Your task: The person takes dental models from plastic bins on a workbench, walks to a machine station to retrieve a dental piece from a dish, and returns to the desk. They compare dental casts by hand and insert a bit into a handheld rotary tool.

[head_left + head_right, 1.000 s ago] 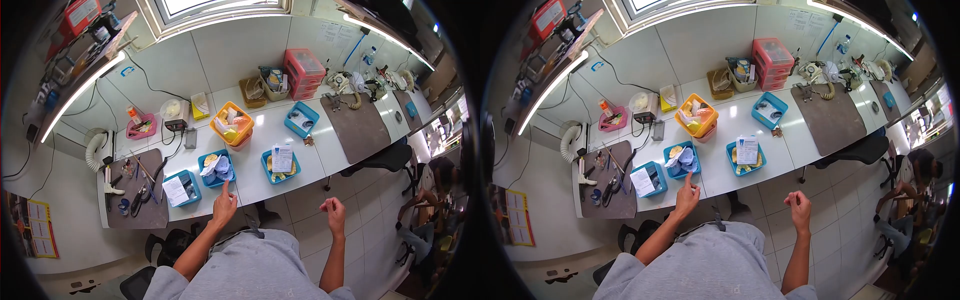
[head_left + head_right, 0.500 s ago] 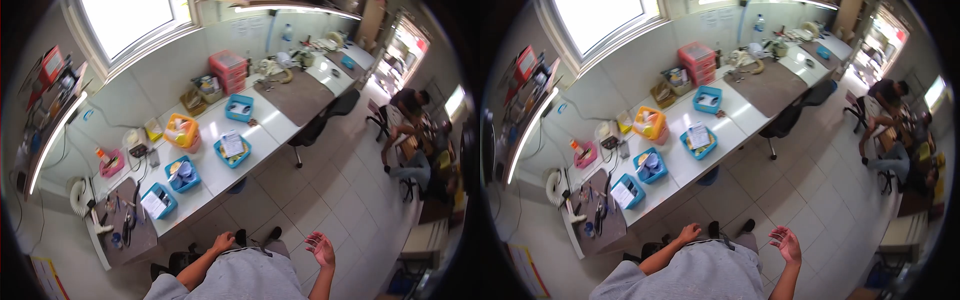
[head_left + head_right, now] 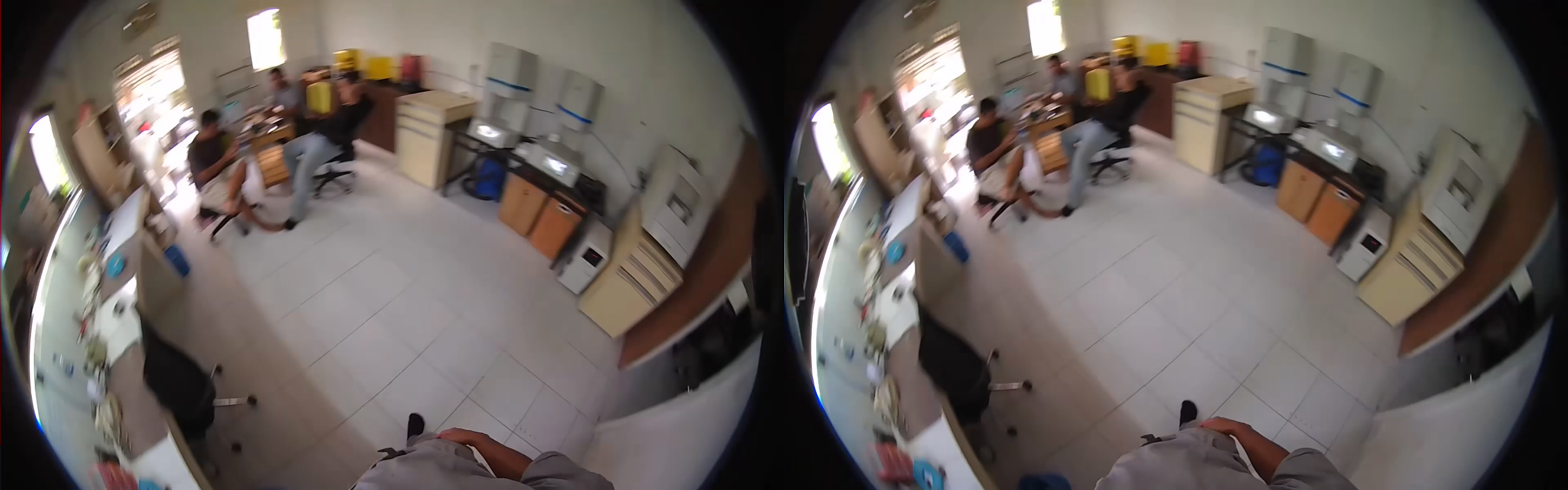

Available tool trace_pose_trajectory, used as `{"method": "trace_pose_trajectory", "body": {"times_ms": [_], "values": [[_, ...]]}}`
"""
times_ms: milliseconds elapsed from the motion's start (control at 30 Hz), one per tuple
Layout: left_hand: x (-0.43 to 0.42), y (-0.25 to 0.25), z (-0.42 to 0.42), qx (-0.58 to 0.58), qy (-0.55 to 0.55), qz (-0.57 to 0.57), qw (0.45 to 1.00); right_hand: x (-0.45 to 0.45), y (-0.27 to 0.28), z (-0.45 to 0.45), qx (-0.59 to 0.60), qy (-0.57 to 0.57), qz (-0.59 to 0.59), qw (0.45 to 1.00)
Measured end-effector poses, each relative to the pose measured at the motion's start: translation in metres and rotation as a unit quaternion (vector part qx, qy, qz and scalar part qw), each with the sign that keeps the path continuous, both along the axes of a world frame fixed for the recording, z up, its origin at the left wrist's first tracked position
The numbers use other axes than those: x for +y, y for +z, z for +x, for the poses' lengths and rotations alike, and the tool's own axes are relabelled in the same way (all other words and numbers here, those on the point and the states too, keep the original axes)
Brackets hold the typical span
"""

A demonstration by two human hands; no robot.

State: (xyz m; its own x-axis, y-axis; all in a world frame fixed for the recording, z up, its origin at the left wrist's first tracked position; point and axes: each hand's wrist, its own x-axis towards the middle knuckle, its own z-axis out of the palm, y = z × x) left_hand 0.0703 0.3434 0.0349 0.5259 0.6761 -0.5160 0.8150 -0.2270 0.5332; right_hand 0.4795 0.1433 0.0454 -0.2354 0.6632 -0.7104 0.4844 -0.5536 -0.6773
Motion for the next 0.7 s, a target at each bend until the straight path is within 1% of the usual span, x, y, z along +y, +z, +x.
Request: {"method": "trace_pose_trajectory", "body": {"times_ms": [33,67,100,133,233,300,333,400,433,500,533,567,633,700], "values": [[0.025,-0.005,0.031,-0.002,-0.028,0.003,1.0,-0.005,0.03,0.015,-0.004,-0.036,0.007,0.999],[0.05,-0.003,0.059,-0.002,-0.051,0.006,0.999,-0.011,0.052,0.028,0.014,-0.11,-0.089,0.99],[0.073,-0.004,0.084,0.001,-0.07,0.008,0.998,-0.015,0.061,0.041,0.039,-0.177,-0.183,0.966],[0.088,-0.006,0.103,0.005,-0.084,0.007,0.996,-0.026,0.061,0.052,0.046,-0.198,-0.179,0.962],[0.115,-0.003,0.165,0.011,-0.1,-0.005,0.995,-0.074,0.056,0.086,0.163,-0.282,-0.199,0.924],[0.13,-0.011,0.198,0.014,-0.101,-0.015,0.995,-0.09,0.057,0.098,0.184,-0.359,-0.184,0.897],[0.138,-0.015,0.209,0.019,-0.102,-0.02,0.994,-0.091,0.053,0.105,0.187,-0.366,-0.184,0.893],[0.156,-0.02,0.224,0.031,-0.099,-0.029,0.994,-0.087,0.046,0.112,0.18,-0.528,-0.173,0.812],[0.167,-0.023,0.234,0.036,-0.097,-0.033,0.994,-0.08,0.041,0.116,0.182,-0.532,-0.173,0.809],[0.19,-0.027,0.262,0.04,-0.088,-0.038,0.995,-0.059,0.029,0.129,0.124,-0.634,-0.116,0.755],[0.204,-0.031,0.275,0.041,-0.083,-0.041,0.995,-0.043,0.015,0.134,0.055,-0.634,-0.113,0.763],[0.218,-0.035,0.288,0.042,-0.078,-0.044,0.995,-0.029,0.003,0.142,0.055,-0.637,-0.112,0.761],[0.246,-0.041,0.314,0.047,-0.068,-0.051,0.995,0.0,-0.014,0.159,-0.006,-0.628,-0.082,0.774],[0.276,-0.042,0.33,0.059,-0.057,-0.059,0.995,0.027,-0.032,0.171,-0.003,-0.631,-0.082,0.771]]}}
